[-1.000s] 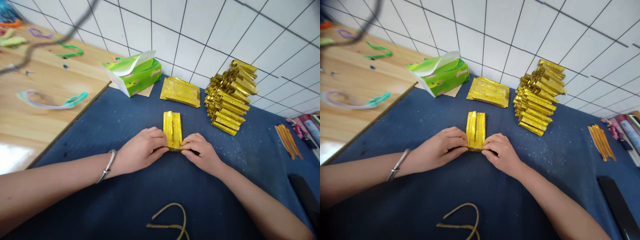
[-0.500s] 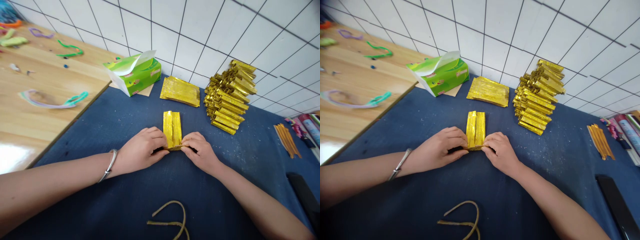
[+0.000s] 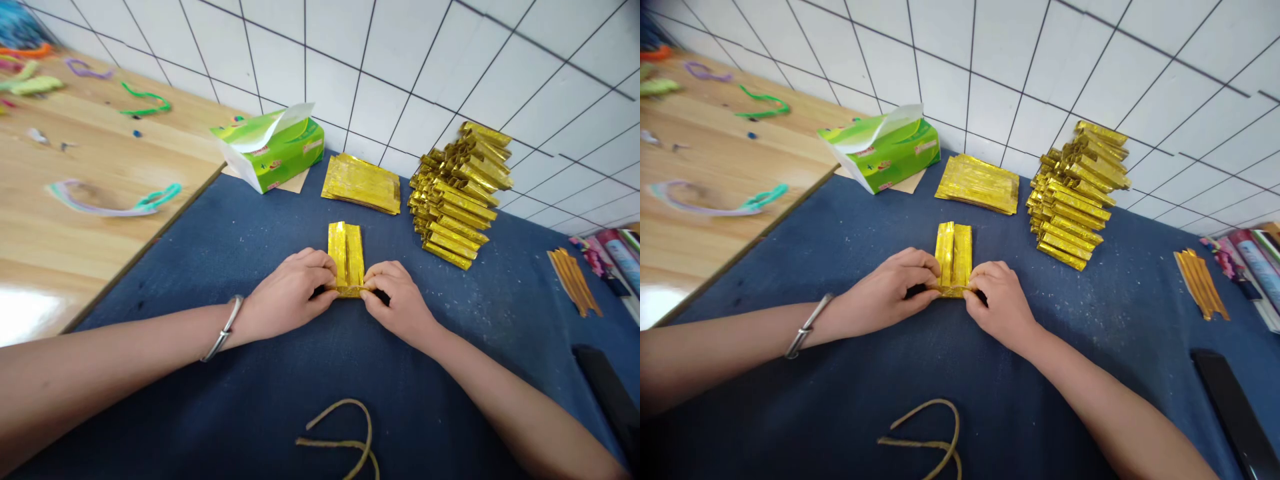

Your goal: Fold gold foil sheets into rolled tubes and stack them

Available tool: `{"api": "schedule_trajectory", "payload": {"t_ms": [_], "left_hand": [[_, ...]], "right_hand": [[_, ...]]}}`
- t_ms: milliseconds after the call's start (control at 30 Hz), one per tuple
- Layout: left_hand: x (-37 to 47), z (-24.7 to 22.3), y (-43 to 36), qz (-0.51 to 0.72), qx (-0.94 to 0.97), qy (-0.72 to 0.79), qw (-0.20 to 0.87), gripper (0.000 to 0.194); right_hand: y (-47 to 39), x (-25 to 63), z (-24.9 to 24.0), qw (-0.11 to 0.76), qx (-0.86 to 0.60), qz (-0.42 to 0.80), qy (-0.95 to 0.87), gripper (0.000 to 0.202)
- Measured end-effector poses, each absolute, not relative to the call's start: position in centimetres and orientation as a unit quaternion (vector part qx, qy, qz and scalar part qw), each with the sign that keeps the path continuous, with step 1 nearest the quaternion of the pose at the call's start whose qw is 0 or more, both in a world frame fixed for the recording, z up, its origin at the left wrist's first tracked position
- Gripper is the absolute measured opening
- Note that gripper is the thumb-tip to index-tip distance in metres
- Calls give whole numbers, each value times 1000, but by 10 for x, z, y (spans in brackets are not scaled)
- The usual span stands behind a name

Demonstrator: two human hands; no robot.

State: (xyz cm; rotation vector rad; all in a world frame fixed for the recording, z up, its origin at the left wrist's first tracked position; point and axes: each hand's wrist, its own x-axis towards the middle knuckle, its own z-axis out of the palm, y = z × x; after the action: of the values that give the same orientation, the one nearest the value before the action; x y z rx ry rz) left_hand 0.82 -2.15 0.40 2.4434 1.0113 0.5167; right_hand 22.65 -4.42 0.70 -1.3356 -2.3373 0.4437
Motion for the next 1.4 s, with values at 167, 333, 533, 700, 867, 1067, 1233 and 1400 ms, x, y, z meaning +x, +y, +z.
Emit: {"api": "schedule_trajectory", "payload": {"t_ms": [167,333,533,700,867,1067,1233,1400], "left_hand": [[10,6,-21,185,878,377,230,13],[9,5,-22,196,865,397,235,11],[8,3,-22,194,866,395,237,13],[9,4,-18,181,871,391,236,14],[10,6,-15,175,880,380,226,15],[10,6,-15,177,873,391,231,12],[9,5,-16,175,874,385,240,9],[8,7,-18,178,877,376,241,6]], "right_hand": [[-43,224,9,184,-489,149,-840,5],[-42,223,11,172,-494,144,-840,5],[-43,221,12,156,-500,138,-841,5],[-43,220,13,159,-506,134,-837,6],[-44,221,11,161,-521,141,-827,5],[-44,223,10,174,-532,157,-814,6],[-42,224,10,190,-539,175,-802,10],[-43,226,11,197,-539,204,-793,10]]}}
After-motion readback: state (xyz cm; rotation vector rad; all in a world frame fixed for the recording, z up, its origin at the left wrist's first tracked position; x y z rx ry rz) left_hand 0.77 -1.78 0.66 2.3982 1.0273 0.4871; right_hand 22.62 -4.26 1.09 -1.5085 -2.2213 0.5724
